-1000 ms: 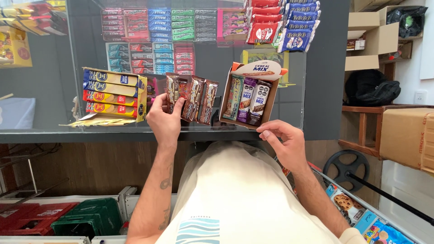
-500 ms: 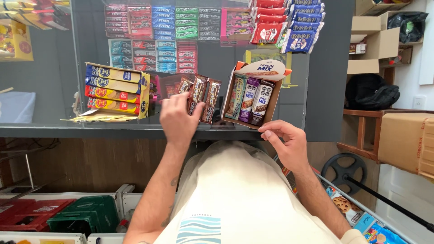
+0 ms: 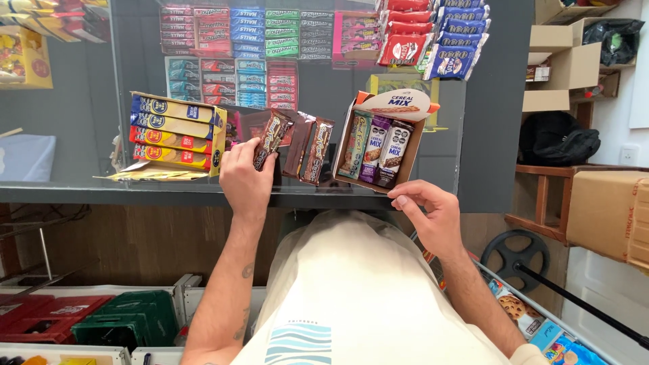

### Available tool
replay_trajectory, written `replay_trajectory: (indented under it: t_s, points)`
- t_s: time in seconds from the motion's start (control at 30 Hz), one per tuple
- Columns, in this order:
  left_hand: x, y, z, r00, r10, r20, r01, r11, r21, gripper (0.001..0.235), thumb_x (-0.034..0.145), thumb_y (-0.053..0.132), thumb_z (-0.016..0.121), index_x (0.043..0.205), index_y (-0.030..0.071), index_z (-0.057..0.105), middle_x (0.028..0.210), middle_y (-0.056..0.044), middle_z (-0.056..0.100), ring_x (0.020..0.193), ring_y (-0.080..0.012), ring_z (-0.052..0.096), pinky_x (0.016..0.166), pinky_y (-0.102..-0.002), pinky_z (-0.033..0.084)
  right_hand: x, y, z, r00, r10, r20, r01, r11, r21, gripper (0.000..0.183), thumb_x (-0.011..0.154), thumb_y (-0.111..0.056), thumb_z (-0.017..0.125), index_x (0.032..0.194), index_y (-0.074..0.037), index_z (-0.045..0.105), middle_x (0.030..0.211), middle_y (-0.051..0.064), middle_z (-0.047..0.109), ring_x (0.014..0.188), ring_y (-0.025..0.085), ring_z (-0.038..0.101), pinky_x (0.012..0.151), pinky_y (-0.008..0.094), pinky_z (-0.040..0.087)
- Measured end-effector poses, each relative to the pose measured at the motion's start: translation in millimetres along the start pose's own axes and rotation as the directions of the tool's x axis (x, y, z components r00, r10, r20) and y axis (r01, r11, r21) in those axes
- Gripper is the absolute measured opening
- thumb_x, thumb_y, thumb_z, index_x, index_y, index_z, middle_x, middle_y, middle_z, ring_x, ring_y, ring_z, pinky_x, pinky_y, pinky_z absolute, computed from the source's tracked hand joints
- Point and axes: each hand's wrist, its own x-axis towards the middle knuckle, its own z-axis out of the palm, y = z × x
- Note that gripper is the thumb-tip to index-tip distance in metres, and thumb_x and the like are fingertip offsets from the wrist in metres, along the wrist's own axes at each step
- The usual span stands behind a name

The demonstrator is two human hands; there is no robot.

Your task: Organizing and arranging various snack bars inside a glass display counter

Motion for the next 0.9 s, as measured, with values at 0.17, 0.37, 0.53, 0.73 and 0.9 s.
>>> replay_trajectory:
  t_s: [0.17,0.37,0.53,0.73,0.9]
  points:
    - [0.8,13.5,-11.2,0.999,-0.043,-0.010,0.042,0.996,-0.079,0.059,0.090,0.027,0.118,0.144,0.021,0.094,0.127,-0.004,0.089,0.118,-0.0326,0.084,0.108,-0.052,0.068,2.6,-1.7,0.8,1.000,-0.003,0.002,0.003,1.000,0.002,0.014,0.118,0.001,0.081,0.122,0.001,0.095,0.115,0.017,0.094,0.101,0.020,0.091,0.096,0.044,0.079]
    - [8.1,34.7,-42.7,0.983,-0.164,-0.082,0.143,0.965,-0.219,0.045,0.104,0.019,0.114,0.145,0.015,0.095,0.128,-0.013,0.092,0.118,-0.0345,0.084,0.113,-0.053,0.064,3.5,-3.7,0.8,1.000,0.000,-0.006,0.000,1.000,0.013,0.013,0.118,0.001,0.082,0.121,0.002,0.095,0.115,0.017,0.093,0.100,0.019,0.090,0.095,0.043,0.079]
    - [-11.5,10.0,-7.0,0.999,-0.047,-0.024,0.044,0.994,-0.099,0.059,0.090,0.031,0.117,0.144,0.020,0.095,0.130,-0.006,0.093,0.121,-0.0348,0.085,0.110,-0.055,0.067,4.4,-2.6,5.1,1.000,-0.009,-0.003,0.009,1.000,0.021,0.014,0.119,0.001,0.081,0.122,0.002,0.095,0.115,0.016,0.093,0.100,0.018,0.090,0.095,0.041,0.079]
    - [-35.0,49.2,16.3,0.932,0.326,-0.156,-0.324,0.945,0.042,0.038,0.118,0.039,0.097,0.151,0.022,0.092,0.144,-0.008,0.085,0.139,-0.0339,0.078,0.127,-0.055,0.058,8.0,-12.5,9.8,0.999,-0.043,0.029,0.043,0.999,-0.024,0.014,0.116,0.001,0.083,0.120,0.000,0.096,0.113,0.014,0.094,0.097,0.019,0.092,0.092,0.040,0.079]
    - [-29.6,73.7,-1.6,0.959,0.177,0.223,-0.193,0.980,0.054,0.065,0.110,0.026,0.101,0.170,0.009,0.080,0.143,-0.017,0.088,0.134,-0.0332,0.083,0.123,-0.048,0.071,12.5,-41.2,44.4,0.941,-0.181,0.286,0.192,0.981,-0.013,0.010,0.113,-0.010,0.089,0.114,-0.007,0.098,0.111,0.015,0.097,0.096,0.030,0.094,0.087,0.044,0.076]
